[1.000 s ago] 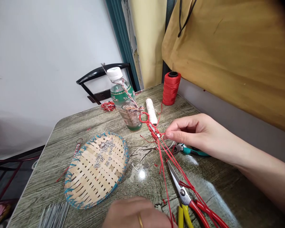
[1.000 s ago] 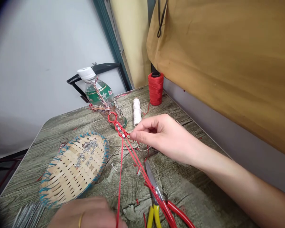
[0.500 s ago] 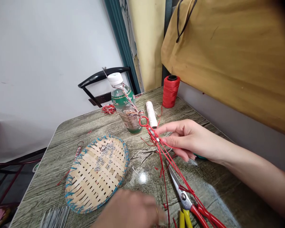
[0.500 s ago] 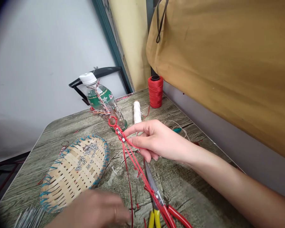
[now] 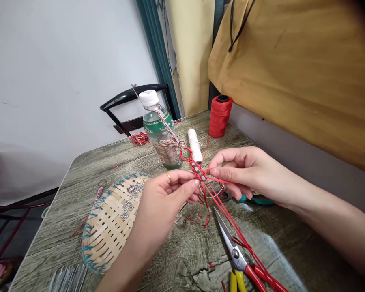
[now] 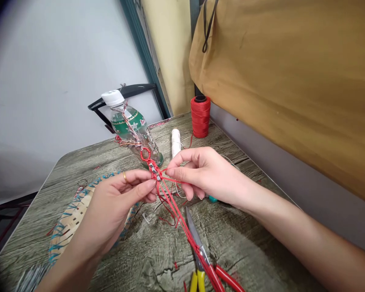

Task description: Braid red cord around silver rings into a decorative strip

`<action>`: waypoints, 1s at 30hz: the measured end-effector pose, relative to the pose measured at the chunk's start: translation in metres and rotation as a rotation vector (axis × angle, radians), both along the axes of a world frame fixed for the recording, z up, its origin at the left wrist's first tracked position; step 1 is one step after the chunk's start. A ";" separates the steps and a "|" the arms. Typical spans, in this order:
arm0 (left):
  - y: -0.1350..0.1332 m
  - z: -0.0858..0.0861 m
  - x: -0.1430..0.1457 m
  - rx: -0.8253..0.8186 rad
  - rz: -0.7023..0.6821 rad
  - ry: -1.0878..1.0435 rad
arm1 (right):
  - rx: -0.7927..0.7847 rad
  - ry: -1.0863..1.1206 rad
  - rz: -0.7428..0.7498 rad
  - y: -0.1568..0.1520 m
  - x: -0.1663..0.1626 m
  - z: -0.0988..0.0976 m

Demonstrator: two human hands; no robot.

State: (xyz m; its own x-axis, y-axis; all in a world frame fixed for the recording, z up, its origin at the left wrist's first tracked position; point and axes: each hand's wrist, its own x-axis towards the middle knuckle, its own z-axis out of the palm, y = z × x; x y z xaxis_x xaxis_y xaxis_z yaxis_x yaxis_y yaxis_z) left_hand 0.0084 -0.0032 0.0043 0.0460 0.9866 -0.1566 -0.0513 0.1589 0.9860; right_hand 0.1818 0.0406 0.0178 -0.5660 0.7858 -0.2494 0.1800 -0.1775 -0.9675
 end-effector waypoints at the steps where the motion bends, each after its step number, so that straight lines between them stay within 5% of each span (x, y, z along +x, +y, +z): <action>1: 0.000 0.000 -0.001 0.006 0.010 -0.002 | 0.000 0.005 -0.011 0.001 0.001 -0.001; 14: -0.001 -0.008 -0.007 0.020 0.078 0.097 | 0.036 -0.005 -0.067 0.007 0.007 -0.006; 30: -0.006 -0.007 -0.008 -0.013 -0.028 0.173 | 0.072 -0.181 0.129 0.007 0.016 0.007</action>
State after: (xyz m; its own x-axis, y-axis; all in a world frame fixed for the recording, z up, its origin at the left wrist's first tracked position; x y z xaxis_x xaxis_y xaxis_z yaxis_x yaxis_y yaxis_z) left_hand 0.0006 -0.0092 -0.0028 0.0450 0.9831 -0.1773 0.1233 0.1706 0.9776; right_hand 0.1973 0.0474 0.0251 -0.6138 0.7295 -0.3018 0.3682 -0.0736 -0.9268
